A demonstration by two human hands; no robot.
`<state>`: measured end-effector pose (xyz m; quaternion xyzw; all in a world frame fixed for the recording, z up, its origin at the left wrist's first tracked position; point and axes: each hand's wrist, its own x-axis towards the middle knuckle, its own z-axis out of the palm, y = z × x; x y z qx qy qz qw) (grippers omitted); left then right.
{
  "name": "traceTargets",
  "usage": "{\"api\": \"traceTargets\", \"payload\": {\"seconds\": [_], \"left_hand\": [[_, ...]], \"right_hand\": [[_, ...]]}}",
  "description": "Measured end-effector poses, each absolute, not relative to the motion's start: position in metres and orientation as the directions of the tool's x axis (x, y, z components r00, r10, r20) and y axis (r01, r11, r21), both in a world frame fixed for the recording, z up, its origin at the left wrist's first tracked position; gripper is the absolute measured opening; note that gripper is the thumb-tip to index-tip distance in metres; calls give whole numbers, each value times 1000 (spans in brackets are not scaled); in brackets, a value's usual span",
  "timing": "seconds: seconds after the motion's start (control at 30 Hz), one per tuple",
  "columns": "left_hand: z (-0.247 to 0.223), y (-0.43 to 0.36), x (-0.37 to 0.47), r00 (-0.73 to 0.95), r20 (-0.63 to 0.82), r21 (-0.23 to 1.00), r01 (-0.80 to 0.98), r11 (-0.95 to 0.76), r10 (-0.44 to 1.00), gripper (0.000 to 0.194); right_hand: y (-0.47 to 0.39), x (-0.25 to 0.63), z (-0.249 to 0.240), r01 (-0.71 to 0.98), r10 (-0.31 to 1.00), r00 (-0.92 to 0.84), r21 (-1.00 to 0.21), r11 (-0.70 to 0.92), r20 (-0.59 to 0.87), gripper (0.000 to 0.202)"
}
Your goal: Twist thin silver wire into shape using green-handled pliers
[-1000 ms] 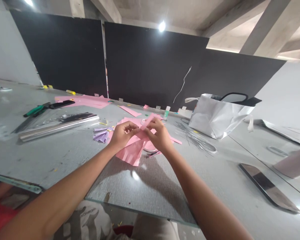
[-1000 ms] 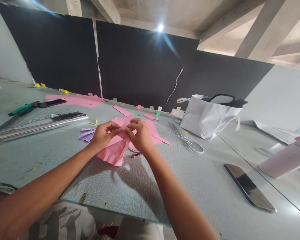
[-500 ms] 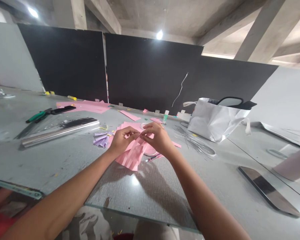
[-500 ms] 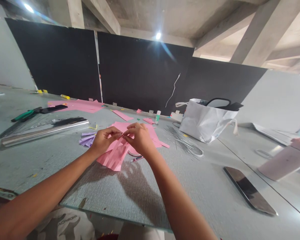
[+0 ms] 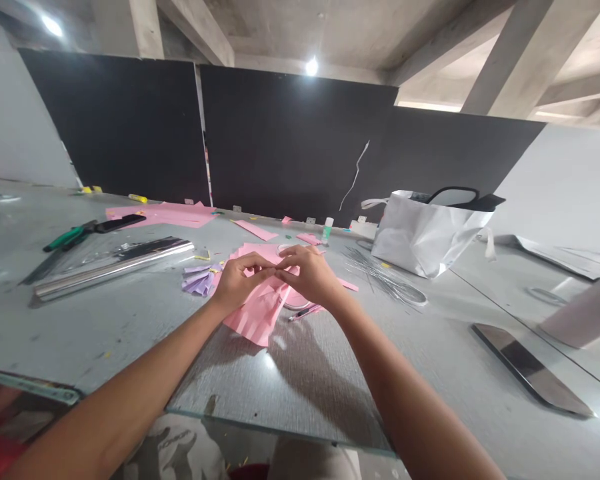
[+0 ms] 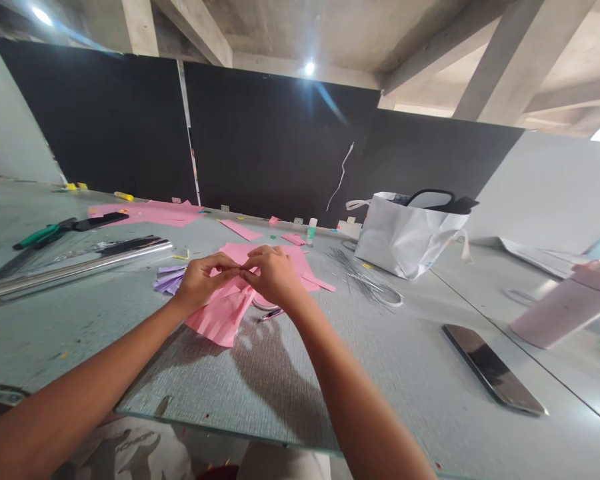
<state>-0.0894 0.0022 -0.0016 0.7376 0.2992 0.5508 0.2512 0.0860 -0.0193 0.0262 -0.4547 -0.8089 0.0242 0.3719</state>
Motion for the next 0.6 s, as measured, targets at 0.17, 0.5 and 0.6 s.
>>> {"api": "traceTargets", "payload": {"seconds": [0.17,0.5,0.6], "left_hand": [[-2,8,-90,139,610,778,84,-623,780,23],[-6,21,-93,-125,400,865,-276,-419,908,43],[-11,25,-92,-120,337,863,-357,-357,934,46]], "right_hand": [[-20,85,27,697,705,-234,-390,602,669,15],[-19,87,-3,335,908,19,-858,389,420,33],[-18,70,-21,283,938,-60,-895,344,342,23]]}}
